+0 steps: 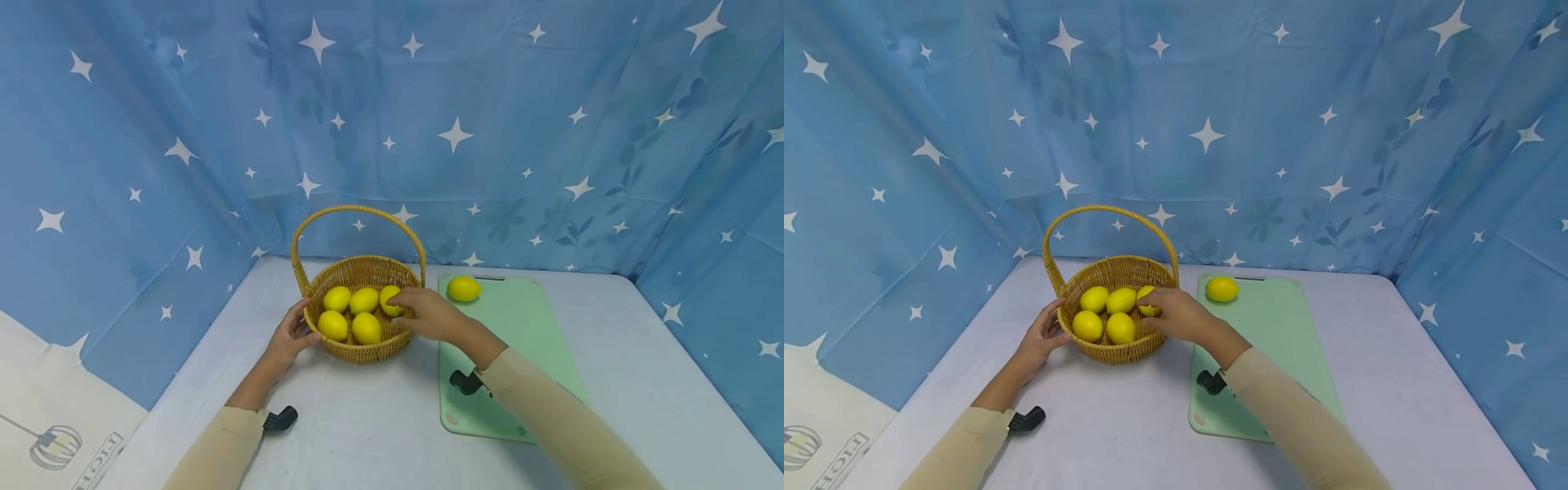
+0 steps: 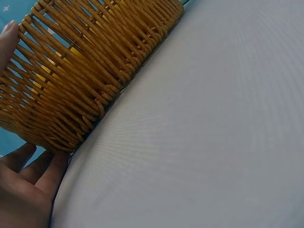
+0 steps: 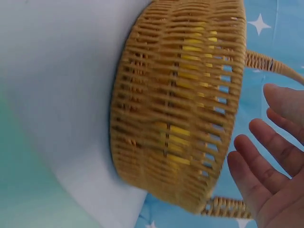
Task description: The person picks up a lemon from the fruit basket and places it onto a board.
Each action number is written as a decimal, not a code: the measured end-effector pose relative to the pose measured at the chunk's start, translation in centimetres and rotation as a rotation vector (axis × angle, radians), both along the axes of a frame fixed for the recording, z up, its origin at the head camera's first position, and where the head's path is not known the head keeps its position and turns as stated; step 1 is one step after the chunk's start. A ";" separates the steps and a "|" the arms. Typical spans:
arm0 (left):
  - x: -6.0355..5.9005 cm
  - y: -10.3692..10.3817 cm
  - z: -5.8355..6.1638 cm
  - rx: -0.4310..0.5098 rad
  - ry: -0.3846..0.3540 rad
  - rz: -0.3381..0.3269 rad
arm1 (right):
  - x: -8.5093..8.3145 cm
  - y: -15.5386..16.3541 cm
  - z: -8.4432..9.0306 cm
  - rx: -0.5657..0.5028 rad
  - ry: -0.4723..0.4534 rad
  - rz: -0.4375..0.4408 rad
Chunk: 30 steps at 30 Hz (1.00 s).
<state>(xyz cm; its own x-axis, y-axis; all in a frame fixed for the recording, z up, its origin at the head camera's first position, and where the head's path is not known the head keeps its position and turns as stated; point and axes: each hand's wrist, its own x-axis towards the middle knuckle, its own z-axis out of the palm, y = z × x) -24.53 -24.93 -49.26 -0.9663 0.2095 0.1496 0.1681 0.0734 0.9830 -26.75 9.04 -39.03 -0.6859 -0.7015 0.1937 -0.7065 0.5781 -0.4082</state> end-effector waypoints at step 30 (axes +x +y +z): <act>-0.1 0.0 -0.2 0.002 0.007 0.008 | -2.3 -7.4 -2.1 0.202 -0.157 -0.130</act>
